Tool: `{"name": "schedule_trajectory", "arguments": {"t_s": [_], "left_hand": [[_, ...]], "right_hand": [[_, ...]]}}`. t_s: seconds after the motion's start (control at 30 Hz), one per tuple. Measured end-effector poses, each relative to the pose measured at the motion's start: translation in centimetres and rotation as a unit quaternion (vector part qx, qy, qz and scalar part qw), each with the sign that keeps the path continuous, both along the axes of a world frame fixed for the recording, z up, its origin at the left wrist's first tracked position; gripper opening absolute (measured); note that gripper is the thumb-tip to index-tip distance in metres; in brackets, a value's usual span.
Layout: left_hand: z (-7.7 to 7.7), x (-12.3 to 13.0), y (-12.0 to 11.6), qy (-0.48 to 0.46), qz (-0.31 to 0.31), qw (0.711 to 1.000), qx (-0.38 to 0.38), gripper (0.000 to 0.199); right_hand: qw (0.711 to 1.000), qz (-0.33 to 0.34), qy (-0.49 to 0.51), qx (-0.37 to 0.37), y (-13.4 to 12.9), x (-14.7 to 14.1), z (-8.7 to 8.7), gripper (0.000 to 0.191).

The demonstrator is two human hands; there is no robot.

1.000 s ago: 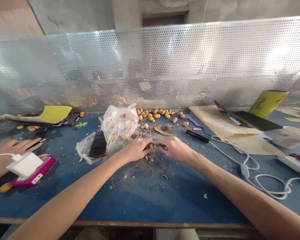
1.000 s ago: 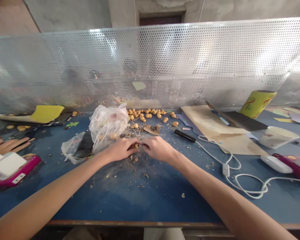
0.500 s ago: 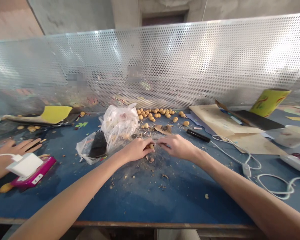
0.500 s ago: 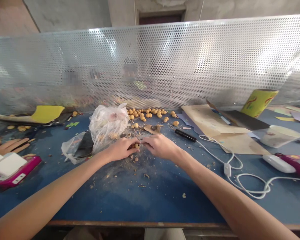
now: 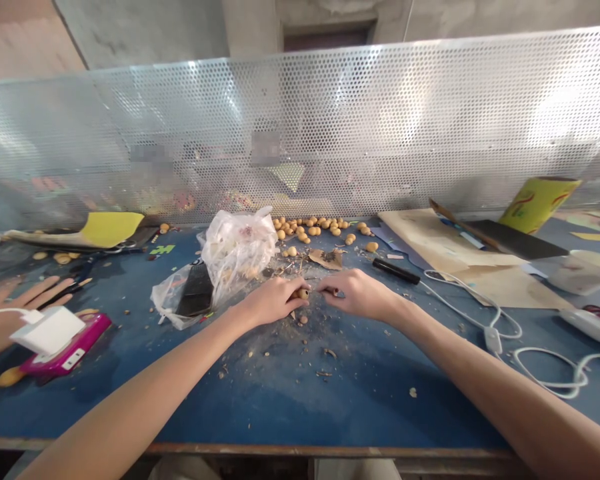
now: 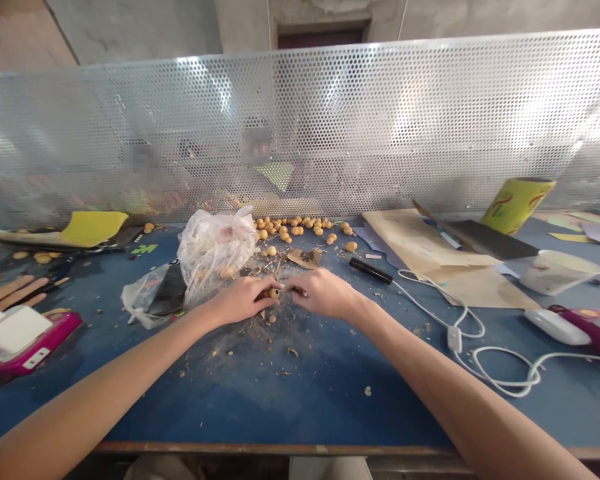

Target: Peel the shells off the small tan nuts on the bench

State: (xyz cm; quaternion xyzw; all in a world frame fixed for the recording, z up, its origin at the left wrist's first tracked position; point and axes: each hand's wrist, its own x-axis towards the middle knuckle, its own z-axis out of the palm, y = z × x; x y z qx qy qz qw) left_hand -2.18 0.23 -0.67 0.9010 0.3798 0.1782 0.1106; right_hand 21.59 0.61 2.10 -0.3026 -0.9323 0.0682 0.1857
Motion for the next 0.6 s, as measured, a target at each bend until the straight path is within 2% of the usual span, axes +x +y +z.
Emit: {"name": "schedule_trajectory", "arguments": {"t_s": [0.37,0.6], "left_hand": [[0.05,0.12,-0.09,-0.002,0.014,1.000,0.004,0.028],[-0.01,-0.03,0.04,-0.008,-0.004,1.000,0.013,0.027]], "right_hand": [[1.000,0.017,0.021,-0.011,0.02,-0.09,-0.46,0.027],[1.000,0.012,0.010,0.000,-0.12,-0.22,-0.54,0.028]]}}
